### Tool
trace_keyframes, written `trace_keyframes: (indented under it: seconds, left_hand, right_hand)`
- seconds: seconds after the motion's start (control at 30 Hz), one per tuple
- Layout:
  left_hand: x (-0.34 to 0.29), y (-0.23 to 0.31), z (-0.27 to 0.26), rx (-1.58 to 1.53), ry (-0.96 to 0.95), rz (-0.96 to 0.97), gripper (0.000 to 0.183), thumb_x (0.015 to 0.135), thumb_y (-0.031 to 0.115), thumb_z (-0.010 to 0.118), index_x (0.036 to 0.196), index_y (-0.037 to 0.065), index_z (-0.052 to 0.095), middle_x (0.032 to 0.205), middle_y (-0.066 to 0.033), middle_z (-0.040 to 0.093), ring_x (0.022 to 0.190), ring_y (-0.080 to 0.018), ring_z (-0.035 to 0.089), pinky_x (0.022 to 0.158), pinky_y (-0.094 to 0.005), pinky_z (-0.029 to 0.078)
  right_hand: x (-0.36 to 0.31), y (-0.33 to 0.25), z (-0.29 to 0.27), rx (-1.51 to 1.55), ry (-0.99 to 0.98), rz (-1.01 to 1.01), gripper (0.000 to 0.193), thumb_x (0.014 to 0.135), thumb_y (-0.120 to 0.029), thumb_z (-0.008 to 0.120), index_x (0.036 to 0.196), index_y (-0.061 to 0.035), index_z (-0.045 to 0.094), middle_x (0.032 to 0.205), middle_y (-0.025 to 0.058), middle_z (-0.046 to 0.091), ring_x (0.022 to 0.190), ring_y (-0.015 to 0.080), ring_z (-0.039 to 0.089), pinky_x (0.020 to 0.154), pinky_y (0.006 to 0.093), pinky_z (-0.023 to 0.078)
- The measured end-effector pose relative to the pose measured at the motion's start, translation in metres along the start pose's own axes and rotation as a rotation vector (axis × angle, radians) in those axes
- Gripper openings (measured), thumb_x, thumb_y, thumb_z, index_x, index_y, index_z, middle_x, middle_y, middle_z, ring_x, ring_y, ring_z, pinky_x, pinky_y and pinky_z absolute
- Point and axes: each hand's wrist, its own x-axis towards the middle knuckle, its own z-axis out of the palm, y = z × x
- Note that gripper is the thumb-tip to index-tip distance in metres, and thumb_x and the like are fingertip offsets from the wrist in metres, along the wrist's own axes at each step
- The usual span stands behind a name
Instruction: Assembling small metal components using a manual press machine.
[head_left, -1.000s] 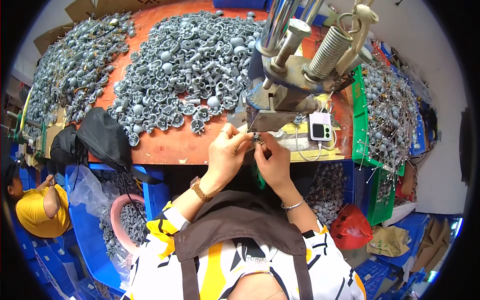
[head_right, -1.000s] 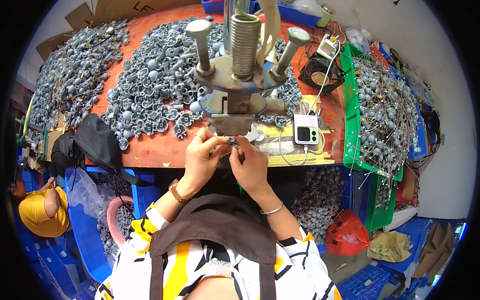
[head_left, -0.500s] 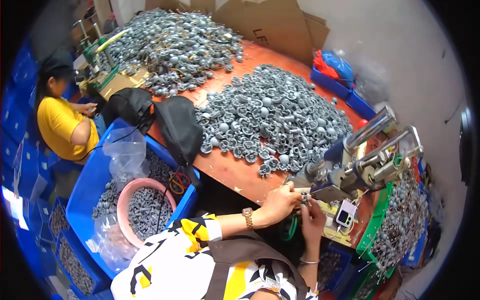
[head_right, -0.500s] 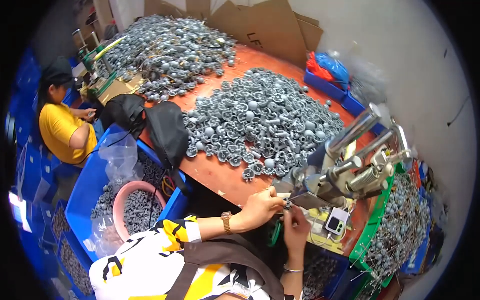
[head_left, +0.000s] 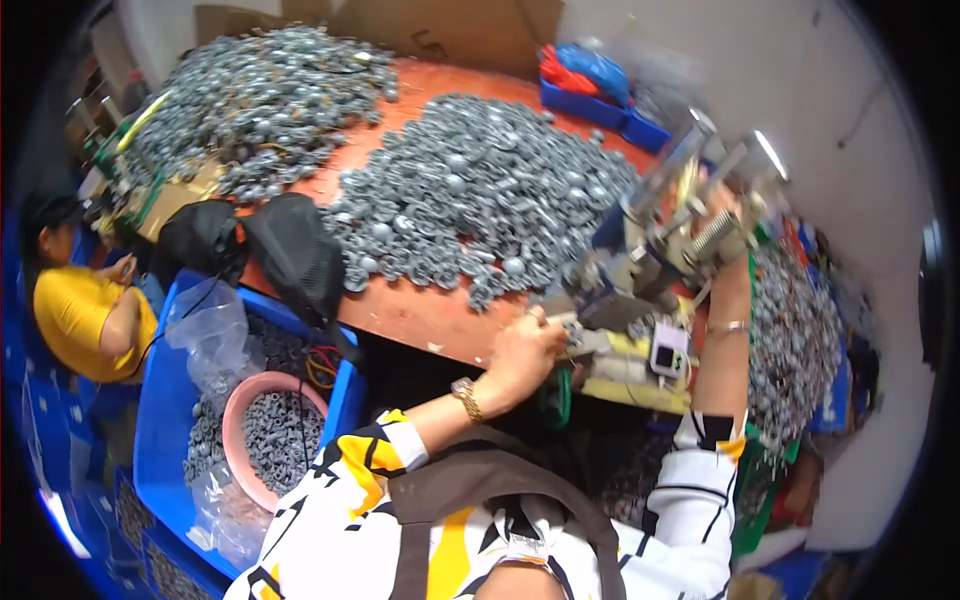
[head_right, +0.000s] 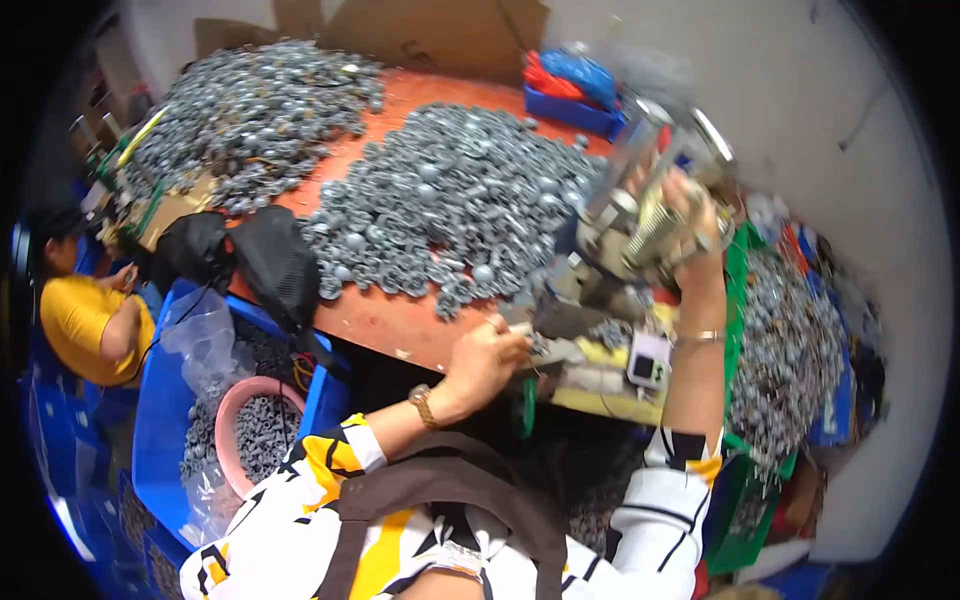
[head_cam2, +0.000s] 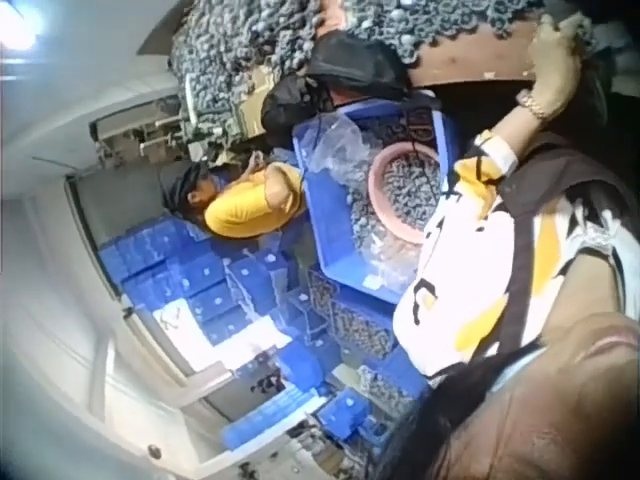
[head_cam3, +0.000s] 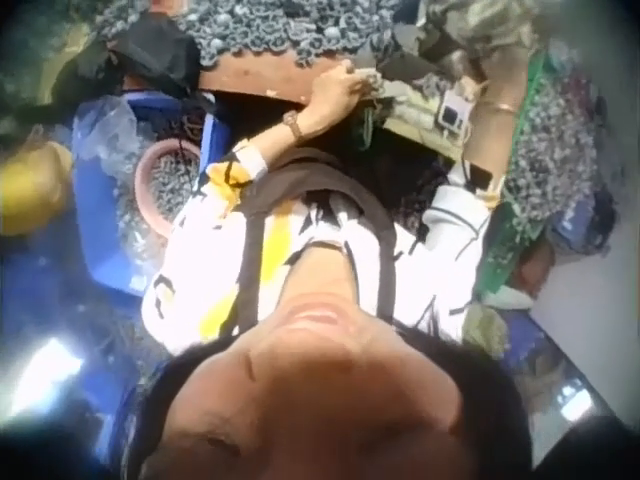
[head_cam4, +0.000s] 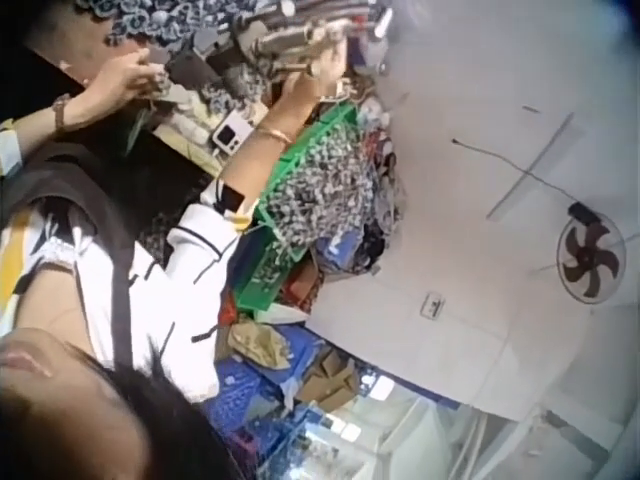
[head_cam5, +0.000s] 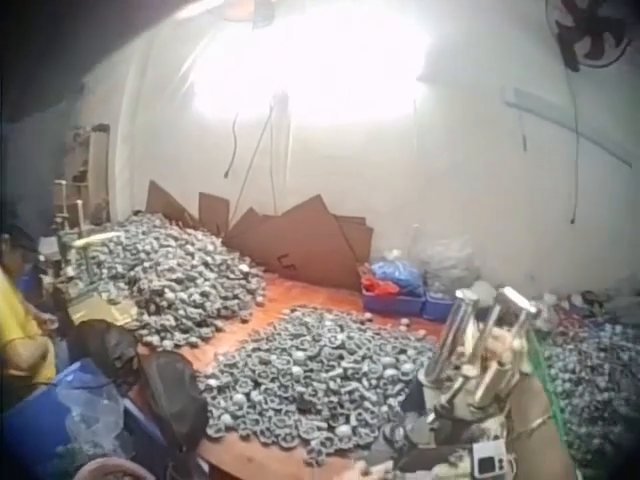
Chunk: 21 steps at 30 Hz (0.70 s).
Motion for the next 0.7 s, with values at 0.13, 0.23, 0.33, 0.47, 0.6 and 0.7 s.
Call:
trace_keyframes:
  seconds: [0.13,0.23,0.33,0.47,0.6,0.7]
  left_hand:
    - [0.0,-0.002,-0.008,-0.003,-0.034,-0.073,0.015,0.072,0.007,0.074,0.086,0.009,0.071,0.077,-0.0082,0.057,0.069,-0.026,0.061,0.062,-0.0369,0.049]
    - [0.001,-0.001,-0.009,0.005,-0.066,-0.077,0.017,0.072,0.007,0.075,0.088,0.01,0.072,0.078,-0.0076,0.057,0.07,-0.0252,0.06,0.063,-0.0356,0.048]
    - [0.003,0.006,-0.011,0.006,-0.09,-0.074,0.016,0.074,0.009,0.074,0.089,0.01,0.072,0.078,-0.007,0.057,0.069,-0.0248,0.059,0.062,-0.0353,0.047]
    - [-0.001,0.008,-0.012,-0.017,-0.169,-0.096,0.02,0.076,0.009,0.073,0.095,0.009,0.07,0.082,-0.0083,0.057,0.067,-0.0239,0.057,0.062,-0.0342,0.046]
    - [-0.001,0.001,-0.019,-0.079,-0.192,-0.072,0.03,0.076,0.007,0.072,0.105,0.008,0.067,0.084,-0.0093,0.058,0.068,-0.0222,0.056,0.062,-0.0338,0.045]
    - [-0.003,-0.015,-0.019,-0.023,-0.076,0.063,0.034,0.076,0.005,0.071,0.109,0.004,0.064,0.09,-0.0097,0.06,0.069,-0.0216,0.057,0.062,-0.0331,0.045]
  right_hand:
    - [0.004,-0.218,0.017,0.823,0.404,0.098,0.037,0.094,-0.025,0.054,0.118,0.0034,0.056,0.095,0.0079,0.067,0.081,0.0201,0.064,0.072,0.0359,0.051]
    - [-0.06,-0.284,0.029,0.842,0.553,0.039,0.049,0.095,-0.043,0.048,0.114,0.0019,0.057,0.087,0.0105,0.064,0.081,0.0289,0.061,0.086,0.0431,0.045]
    - [-0.16,-0.27,0.06,0.498,0.289,-0.26,0.042,0.092,-0.051,0.05,0.075,-0.0129,0.057,0.064,0.0023,0.055,0.066,0.0189,0.055,0.073,0.0387,0.039]
    - [-0.238,-0.273,0.11,0.189,0.273,-0.095,0.019,0.08,-0.018,0.056,0.063,-0.0106,0.057,0.062,-0.0001,0.055,0.069,0.0184,0.057,0.091,0.0434,0.037]
    - [-0.204,-0.277,0.077,0.146,0.111,-0.275,0.022,0.082,-0.024,0.056,0.067,-0.0083,0.061,0.057,0.0001,0.055,0.061,0.0185,0.057,0.077,0.0452,0.043]
    - [-0.158,-0.276,0.046,0.407,0.27,-0.414,0.064,0.077,-0.07,0.059,0.073,-0.0063,0.064,0.063,0.0043,0.06,0.063,0.0231,0.062,0.078,0.0452,0.043]
